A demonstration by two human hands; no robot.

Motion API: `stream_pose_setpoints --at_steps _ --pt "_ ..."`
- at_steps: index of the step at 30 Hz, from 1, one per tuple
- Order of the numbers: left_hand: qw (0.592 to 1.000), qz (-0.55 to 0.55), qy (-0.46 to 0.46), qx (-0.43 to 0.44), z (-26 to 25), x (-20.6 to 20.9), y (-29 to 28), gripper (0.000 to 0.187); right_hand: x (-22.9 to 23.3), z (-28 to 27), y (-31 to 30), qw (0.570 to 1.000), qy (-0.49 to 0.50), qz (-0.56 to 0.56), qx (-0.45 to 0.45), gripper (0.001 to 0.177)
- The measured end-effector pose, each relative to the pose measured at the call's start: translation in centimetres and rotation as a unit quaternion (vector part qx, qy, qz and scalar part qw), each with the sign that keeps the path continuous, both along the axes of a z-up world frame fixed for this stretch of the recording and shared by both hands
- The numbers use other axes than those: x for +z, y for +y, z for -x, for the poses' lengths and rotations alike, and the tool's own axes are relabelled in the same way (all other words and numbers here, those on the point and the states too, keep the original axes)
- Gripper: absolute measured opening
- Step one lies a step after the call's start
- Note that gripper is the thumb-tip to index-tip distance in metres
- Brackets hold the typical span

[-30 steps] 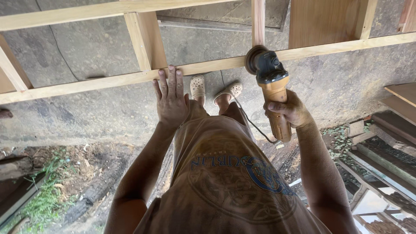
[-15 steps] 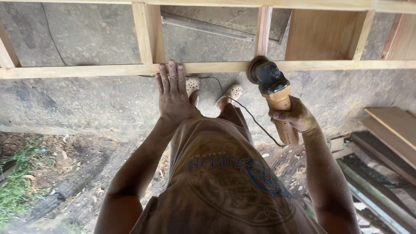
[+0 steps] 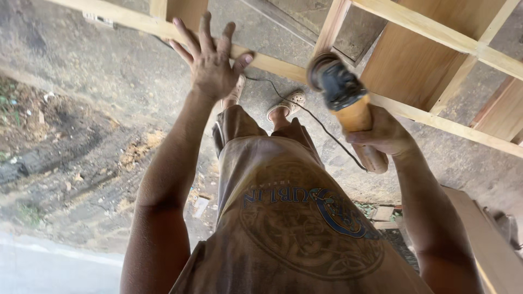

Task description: The person uses an electric sander to smooth the surfaces of a wooden furniture frame. They move the sander along the edges and flat surfaces of the frame while holding it with one hand and stabilizing the wood with the other.

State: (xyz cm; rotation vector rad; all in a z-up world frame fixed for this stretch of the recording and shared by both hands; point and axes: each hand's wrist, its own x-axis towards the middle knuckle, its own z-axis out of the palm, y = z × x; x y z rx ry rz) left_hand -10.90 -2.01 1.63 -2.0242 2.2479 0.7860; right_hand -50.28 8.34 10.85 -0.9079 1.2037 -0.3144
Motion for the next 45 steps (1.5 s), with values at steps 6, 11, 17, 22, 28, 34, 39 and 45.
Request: stream_pose_setpoints --at_steps 6,11,17,22,28,34,39,45 --pt "0.999 0.035 0.006 0.018 0.5 0.9 0.7 0.083 0.1 1.3 -2.7 0.989 0.072 -0.014 0.129 0.069" --pt "0.998 0.048 0.025 0.038 0.7 -0.1 1.1 0.081 0.7 2.4 -6.2 0.981 0.142 -0.047 0.126 0.063" --pt "0.994 0.097 0.027 0.043 0.7 -0.8 1.5 0.079 0.7 3.1 -8.7 0.985 0.147 -0.009 0.091 0.058" --pt "0.986 0.163 0.017 0.022 0.8 -1.0 1.3 0.076 0.4 2.0 -7.4 0.974 0.155 -0.032 0.161 0.055" --pt "0.989 0.15 0.005 0.007 0.7 -1.5 1.2 0.079 0.1 2.3 -7.6 0.978 0.14 0.007 0.154 0.053" --pt "0.988 0.149 -0.018 0.018 0.9 -1.2 1.0 0.079 0.2 2.1 -7.2 0.967 0.166 -0.018 0.193 0.054" --pt "0.991 0.131 0.009 0.032 0.9 -1.3 1.2 0.081 0.1 1.8 -7.3 0.974 0.117 0.01 0.196 0.055" --pt "0.99 0.14 -0.002 0.025 0.8 -1.7 0.8 0.083 0.6 3.2 -10.6 0.977 0.166 0.001 0.136 0.059"
